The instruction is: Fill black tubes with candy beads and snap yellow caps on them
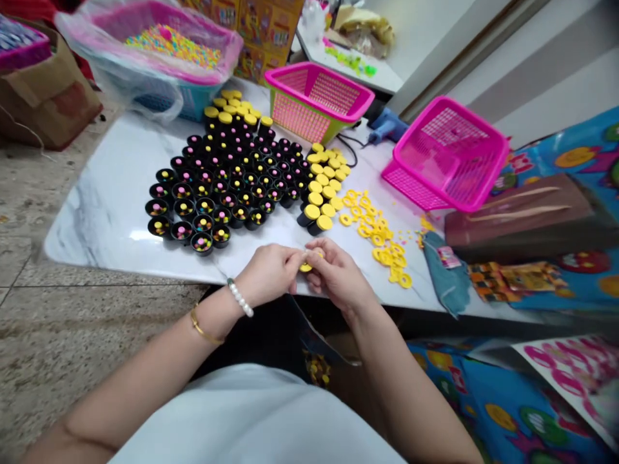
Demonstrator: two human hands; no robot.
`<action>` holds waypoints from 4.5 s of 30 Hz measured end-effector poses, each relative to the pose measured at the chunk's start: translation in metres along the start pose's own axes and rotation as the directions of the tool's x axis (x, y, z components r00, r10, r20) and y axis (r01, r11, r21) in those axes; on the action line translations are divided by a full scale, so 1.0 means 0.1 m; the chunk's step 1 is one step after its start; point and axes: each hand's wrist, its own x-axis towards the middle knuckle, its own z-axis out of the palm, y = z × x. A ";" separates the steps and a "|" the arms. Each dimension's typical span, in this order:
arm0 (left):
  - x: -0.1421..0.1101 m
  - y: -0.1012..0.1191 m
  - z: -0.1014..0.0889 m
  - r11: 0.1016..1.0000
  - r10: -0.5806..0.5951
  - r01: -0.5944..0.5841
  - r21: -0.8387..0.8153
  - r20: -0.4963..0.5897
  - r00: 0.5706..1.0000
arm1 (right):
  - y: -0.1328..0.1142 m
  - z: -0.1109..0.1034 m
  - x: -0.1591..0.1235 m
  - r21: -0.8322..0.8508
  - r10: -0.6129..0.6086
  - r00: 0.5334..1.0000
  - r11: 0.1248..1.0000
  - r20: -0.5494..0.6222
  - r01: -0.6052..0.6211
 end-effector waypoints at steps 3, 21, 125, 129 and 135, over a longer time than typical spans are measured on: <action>-0.05 -0.05 0.10 0.999 0.028 -0.025 0.027 -0.100 0.995 | 0.01 0.02 0.01 0.014 -0.006 0.999 1.000 -0.032 0.006; -0.06 -0.08 0.14 0.953 0.265 -0.202 0.224 -0.304 0.915 | -0.01 -0.34 -0.05 0.221 0.082 0.988 0.969 0.129 -0.109; -0.36 -0.49 0.13 0.727 0.656 -0.345 0.593 -0.452 0.605 | -0.04 0.10 -0.03 -0.639 -0.651 0.695 0.402 0.305 0.656; -0.41 -0.35 0.15 0.856 0.501 -0.316 0.409 -0.502 0.705 | -0.10 0.06 -0.04 -0.633 -0.614 0.706 0.399 0.353 0.663; -0.41 -0.16 0.18 0.910 0.412 -0.318 0.265 -0.494 0.766 | -0.12 -0.04 -0.09 -0.645 -0.575 0.745 0.435 0.338 0.628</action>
